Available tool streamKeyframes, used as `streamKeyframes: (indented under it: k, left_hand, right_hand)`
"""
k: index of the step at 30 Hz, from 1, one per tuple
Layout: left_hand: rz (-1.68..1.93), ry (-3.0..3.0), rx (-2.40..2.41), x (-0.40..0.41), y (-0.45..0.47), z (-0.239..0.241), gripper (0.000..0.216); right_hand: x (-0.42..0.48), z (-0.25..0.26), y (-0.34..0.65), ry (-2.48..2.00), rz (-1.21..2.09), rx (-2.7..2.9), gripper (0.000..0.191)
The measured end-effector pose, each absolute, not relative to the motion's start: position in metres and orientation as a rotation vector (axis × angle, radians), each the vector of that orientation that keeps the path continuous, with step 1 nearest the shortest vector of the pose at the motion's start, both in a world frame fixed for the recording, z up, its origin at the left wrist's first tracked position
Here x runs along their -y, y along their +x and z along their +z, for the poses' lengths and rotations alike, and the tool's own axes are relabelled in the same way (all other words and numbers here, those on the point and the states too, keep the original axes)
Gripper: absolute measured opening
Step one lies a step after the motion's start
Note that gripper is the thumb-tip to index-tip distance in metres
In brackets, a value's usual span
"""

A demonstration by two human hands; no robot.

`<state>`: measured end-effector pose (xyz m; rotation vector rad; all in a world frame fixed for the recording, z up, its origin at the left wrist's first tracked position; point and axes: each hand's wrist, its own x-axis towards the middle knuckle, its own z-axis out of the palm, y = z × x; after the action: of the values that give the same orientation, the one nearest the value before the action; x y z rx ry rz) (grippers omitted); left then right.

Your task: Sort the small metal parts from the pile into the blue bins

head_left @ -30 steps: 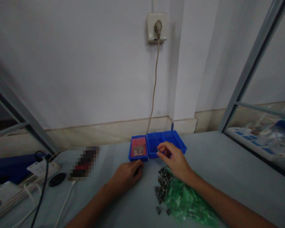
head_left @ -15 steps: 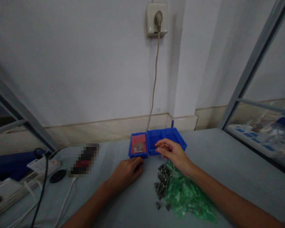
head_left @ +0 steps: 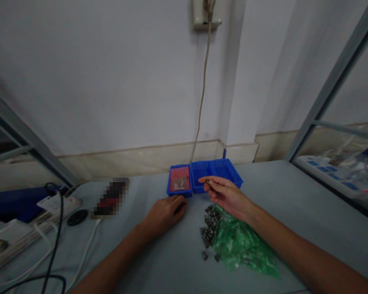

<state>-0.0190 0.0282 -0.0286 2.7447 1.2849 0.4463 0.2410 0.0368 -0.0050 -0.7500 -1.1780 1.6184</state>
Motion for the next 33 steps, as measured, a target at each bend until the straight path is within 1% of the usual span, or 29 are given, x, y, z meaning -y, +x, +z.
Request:
streamKeyframes:
  k: [4, 11, 13, 15, 17, 19, 23, 27, 33]
  left_hand:
    - [0.446, 2.761, -1.278, -0.0288, -0.0192, -0.029, 0.013]
    - [0.425, 2.77, -1.262, -0.0286, -0.0177, -0.0267, 0.014]
    - [0.418, 2.772, -1.262, -0.0285, -0.0176, -0.0262, 0.015]
    - [0.419, 2.771, -1.261, -0.0287, -0.0179, -0.0265, 0.014]
    - [0.426, 2.77, -1.262, -0.029, -0.0185, -0.0275, 0.014]
    - [0.434, 2.773, -1.26, -0.0292, -0.0187, -0.0285, 0.014]
    - [0.436, 2.781, -1.263, -0.0283, -0.0176, -0.028, 0.015]
    - [0.411, 2.773, -1.276, -0.027, -0.0165, -0.0262, 0.013]
    - [0.433, 2.771, -1.24, -0.0272, -0.0175, -0.0287, 0.016]
  right_hand:
    - [-0.0403, -0.0074, 0.2408, -0.798, 1.451, 1.251, 0.032]
    - [-0.0372, -0.0073, 0.2409, -0.958, 0.693, 1.661, 0.01]
    - [-0.0341, -0.0061, 0.2404, -0.96, 0.58, 1.729, 0.008]
    - [-0.0322, -0.0054, 0.24, -0.966, 0.535, 1.766, 0.009]
    - [-0.032, -0.0058, 0.2398, -0.968, 0.56, 1.777, 0.01]
    - [-0.0334, -0.0073, 0.2395, -0.965, 0.665, 1.757, 0.01]
    - [-0.0364, -0.0098, 0.2381, -0.893, 0.989, 1.601, 0.022]
    - [-0.0354, -0.0087, 0.2369, -0.808, 1.298, 1.464, 0.024]
    - [-0.0363, -0.0095, 0.2386, -0.802, 1.498, 1.237, 0.027]
